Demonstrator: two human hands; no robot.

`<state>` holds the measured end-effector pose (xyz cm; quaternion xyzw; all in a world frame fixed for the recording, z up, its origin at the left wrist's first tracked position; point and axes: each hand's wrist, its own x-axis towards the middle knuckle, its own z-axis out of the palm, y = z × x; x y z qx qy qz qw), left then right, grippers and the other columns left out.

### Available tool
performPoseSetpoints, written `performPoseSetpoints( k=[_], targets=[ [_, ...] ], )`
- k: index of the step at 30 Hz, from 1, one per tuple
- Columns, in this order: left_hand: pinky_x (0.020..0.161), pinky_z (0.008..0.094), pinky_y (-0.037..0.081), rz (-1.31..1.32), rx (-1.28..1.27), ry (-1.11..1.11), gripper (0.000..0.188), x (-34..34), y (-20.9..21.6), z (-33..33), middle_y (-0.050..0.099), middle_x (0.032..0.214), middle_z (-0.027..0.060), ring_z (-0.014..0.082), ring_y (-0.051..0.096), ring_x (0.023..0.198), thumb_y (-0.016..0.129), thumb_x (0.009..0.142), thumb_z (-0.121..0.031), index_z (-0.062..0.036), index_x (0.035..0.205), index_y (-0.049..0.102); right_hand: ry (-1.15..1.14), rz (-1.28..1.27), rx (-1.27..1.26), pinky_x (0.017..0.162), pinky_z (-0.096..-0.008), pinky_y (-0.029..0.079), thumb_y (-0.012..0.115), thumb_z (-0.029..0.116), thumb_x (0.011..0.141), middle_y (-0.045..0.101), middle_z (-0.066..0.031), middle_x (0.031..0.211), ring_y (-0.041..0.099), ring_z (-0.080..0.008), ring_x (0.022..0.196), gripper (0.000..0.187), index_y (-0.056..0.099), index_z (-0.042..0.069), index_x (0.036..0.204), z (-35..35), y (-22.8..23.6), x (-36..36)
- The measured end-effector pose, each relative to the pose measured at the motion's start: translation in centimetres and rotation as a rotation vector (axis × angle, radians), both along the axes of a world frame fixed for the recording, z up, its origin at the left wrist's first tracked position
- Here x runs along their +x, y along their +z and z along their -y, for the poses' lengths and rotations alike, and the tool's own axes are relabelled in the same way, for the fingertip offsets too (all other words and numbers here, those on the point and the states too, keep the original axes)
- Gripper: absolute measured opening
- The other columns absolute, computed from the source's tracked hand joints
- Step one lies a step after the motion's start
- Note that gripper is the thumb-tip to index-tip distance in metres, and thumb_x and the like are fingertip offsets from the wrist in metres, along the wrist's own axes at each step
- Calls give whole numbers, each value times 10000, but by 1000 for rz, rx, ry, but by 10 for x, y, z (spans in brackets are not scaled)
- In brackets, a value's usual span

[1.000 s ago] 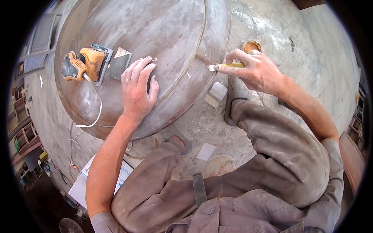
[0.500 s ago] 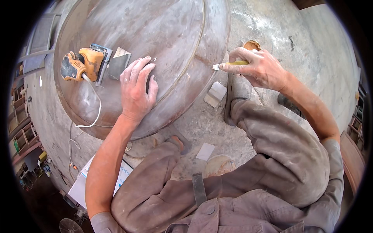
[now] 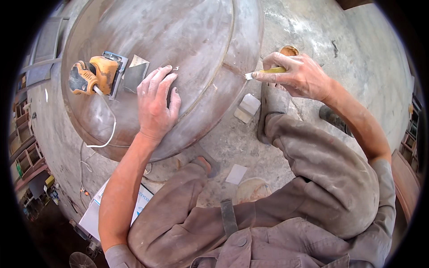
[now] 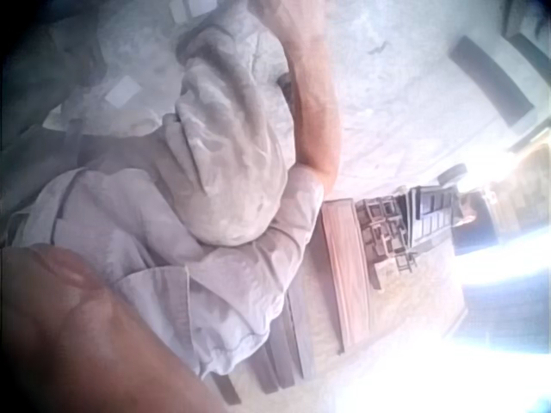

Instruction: The person sits on the floor and repairs a round wooden table by applying glue to a crack in the edge and smoothing it with a putty knife. They also use an electric sander and a sanding block to smooth the table surface and edges.

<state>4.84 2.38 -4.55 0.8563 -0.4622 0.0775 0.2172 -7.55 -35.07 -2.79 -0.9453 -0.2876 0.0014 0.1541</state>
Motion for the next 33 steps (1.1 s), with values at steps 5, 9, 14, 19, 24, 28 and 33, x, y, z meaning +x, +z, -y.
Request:
performPoseSetpoints(
  k=[5, 9, 14, 19, 24, 28, 33],
  targets=[
    [1116, 453, 402, 8, -11, -4, 420, 1, -2, 0, 634, 1395, 128, 332, 559, 1332, 648, 856, 1, -46, 1273, 646, 17, -19, 21, 552, -349, 533, 751, 25, 811, 648, -32, 1149, 668, -191, 769, 693, 670, 347, 1418, -2, 3, 2],
    [1120, 453, 400, 1, -2, -5, 425, 2, -1, -1, 635, 1396, 129, 333, 557, 1335, 647, 850, 7, -42, 1273, 646, -24, 11, 73, 517, -342, 493, 688, -45, 818, 648, -20, 1139, 609, -179, 691, 720, 670, 355, 1416, 8, -4, 4],
    [1125, 452, 397, -36, -2, 6, 399, 3, 3, -2, 637, 1390, 132, 337, 554, 1333, 667, 892, -14, -43, 1289, 651, 39, 20, 39, 473, -325, 494, 691, -33, 786, 630, 17, 1113, 628, -152, 620, 759, 654, 353, 1438, -22, 4, -2],
    [978, 329, 512, -635, -165, 128, 382, -22, 31, 16, 710, 1219, 106, 189, 661, 1093, 710, 969, -39, -3, 1347, 662, -97, 29, 499, 544, -329, 570, 679, -29, 855, 626, -78, 1096, 645, -194, 646, 619, 637, 185, 1434, -55, 5, -13],
    [734, 270, 548, -1560, -124, 288, 270, -69, 73, 61, 760, 982, 89, 116, 695, 833, 694, 1025, -111, 61, 1233, 706, -51, 32, 520, 517, -342, 548, 687, -14, 855, 632, -79, 1081, 631, -201, 615, 540, 672, 151, 1370, -64, 7, -27],
    [675, 275, 539, -1577, -225, 279, 264, -74, 65, 62, 766, 911, 98, 123, 689, 756, 669, 1054, -183, 61, 1127, 741, -29, 45, 517, 507, -345, 535, 691, 32, 898, 632, -96, 1091, 620, -214, 589, 475, 670, 132, 1362, -71, 7, -29],
    [671, 290, 535, -1435, -99, 326, 285, -76, 67, 49, 766, 838, 120, 142, 688, 736, 654, 1063, -214, 52, 1087, 751, -243, 108, 428, 489, -319, 547, 658, 136, 1000, 651, -142, 1183, 645, -223, 593, 490, 565, 119, 1480, -61, -12, -21]
  ],
)
